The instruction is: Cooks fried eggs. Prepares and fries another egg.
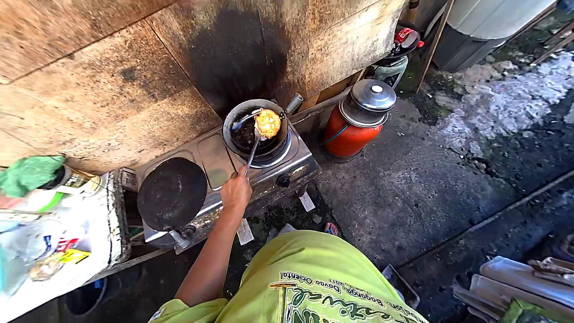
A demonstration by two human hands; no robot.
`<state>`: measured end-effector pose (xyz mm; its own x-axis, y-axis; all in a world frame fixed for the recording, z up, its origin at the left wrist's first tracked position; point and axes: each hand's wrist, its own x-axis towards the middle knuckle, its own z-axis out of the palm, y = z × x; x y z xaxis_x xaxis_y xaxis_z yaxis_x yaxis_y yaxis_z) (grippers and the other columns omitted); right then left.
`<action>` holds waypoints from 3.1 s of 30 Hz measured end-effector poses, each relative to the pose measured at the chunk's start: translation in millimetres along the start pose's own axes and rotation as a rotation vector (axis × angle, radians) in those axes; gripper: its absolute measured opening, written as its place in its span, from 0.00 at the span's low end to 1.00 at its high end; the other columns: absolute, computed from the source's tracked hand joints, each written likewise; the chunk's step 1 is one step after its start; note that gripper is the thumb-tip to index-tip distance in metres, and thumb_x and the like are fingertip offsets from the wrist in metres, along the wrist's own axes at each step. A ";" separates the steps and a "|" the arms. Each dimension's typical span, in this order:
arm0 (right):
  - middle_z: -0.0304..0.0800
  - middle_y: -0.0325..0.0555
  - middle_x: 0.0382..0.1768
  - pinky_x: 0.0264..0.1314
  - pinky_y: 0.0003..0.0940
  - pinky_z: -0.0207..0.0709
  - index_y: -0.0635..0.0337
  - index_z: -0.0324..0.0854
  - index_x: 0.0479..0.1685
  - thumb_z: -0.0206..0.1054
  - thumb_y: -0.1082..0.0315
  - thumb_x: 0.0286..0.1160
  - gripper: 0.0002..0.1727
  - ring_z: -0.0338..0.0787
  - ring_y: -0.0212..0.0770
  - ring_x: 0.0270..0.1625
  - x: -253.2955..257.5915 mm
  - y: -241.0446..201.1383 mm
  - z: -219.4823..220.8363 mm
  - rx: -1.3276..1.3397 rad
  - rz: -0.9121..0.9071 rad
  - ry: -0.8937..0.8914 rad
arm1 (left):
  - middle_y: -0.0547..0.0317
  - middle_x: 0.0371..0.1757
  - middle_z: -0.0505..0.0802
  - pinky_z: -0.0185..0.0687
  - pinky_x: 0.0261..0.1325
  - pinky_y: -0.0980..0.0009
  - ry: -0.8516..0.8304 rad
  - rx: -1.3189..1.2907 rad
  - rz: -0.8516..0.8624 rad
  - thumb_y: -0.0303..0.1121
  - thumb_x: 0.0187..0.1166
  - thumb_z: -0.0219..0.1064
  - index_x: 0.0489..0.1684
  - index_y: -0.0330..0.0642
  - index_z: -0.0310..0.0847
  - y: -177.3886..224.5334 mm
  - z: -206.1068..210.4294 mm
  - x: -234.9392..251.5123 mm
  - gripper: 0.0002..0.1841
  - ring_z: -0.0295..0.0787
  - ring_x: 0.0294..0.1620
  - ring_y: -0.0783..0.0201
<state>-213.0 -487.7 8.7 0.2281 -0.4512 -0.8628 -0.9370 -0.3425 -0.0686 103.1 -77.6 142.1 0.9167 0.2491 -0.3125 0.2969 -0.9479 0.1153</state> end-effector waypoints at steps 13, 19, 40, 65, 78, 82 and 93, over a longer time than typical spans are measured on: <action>0.81 0.82 0.67 0.77 0.75 0.65 0.75 0.74 0.76 0.68 0.37 0.78 0.46 0.79 0.77 0.75 172.2 -26.6 -143.1 0.084 -0.260 0.319 | 0.43 0.68 0.91 0.81 0.66 0.41 0.035 0.015 -0.149 0.36 0.90 0.58 0.85 0.56 0.72 31.0 16.8 -24.0 0.24 0.91 0.64 0.41; 0.82 0.81 0.66 0.77 0.74 0.66 0.75 0.76 0.73 0.68 0.37 0.78 0.44 0.80 0.76 0.74 173.7 -41.7 -106.6 0.119 -0.242 0.339 | 0.44 0.69 0.91 0.81 0.67 0.42 0.018 -0.012 -0.142 0.36 0.90 0.58 0.86 0.57 0.72 22.7 10.1 -25.2 0.24 0.91 0.65 0.41; 0.84 0.78 0.65 0.76 0.73 0.67 0.70 0.75 0.76 0.70 0.39 0.78 0.43 0.81 0.74 0.74 121.9 -61.4 -59.6 -0.039 -0.288 0.267 | 0.41 0.65 0.91 0.83 0.60 0.38 0.017 -0.115 -0.039 0.35 0.89 0.62 0.83 0.58 0.74 -3.0 7.2 -3.6 0.23 0.91 0.59 0.37; 0.87 0.77 0.61 0.72 0.72 0.72 0.70 0.77 0.72 0.70 0.38 0.77 0.42 0.84 0.74 0.69 117.8 -43.3 -44.8 -0.043 -0.257 0.243 | 0.43 0.65 0.92 0.81 0.64 0.40 -0.019 -0.087 -0.020 0.35 0.89 0.61 0.84 0.56 0.74 -11.7 1.4 -17.3 0.23 0.91 0.62 0.39; 0.86 0.75 0.64 0.76 0.70 0.68 0.71 0.76 0.76 0.70 0.37 0.78 0.44 0.82 0.72 0.73 119.5 -33.7 -48.9 -0.065 -0.221 0.213 | 0.43 0.68 0.91 0.82 0.62 0.41 0.021 -0.070 -0.011 0.34 0.90 0.59 0.85 0.55 0.74 -9.1 11.2 -22.4 0.23 0.92 0.59 0.38; 0.87 0.76 0.62 0.73 0.71 0.71 0.70 0.76 0.74 0.69 0.38 0.79 0.42 0.85 0.72 0.70 117.6 -36.0 -46.9 -0.082 -0.221 0.225 | 0.44 0.68 0.91 0.83 0.62 0.42 0.045 -0.067 -0.005 0.34 0.90 0.59 0.85 0.56 0.74 -9.0 18.3 -25.0 0.24 0.93 0.58 0.39; 0.86 0.78 0.62 0.73 0.72 0.71 0.70 0.76 0.75 0.70 0.39 0.79 0.42 0.84 0.73 0.70 116.4 -39.1 -44.0 -0.080 -0.247 0.232 | 0.42 0.66 0.92 0.84 0.59 0.42 0.086 -0.067 0.014 0.34 0.90 0.58 0.85 0.55 0.74 -15.6 33.0 -26.3 0.24 0.94 0.57 0.39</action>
<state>-138.3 -563.0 -67.0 0.5083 -0.5184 -0.6877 -0.8242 -0.5242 -0.2141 65.5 -75.9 117.4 0.9394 0.2551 -0.2289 0.2989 -0.9366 0.1831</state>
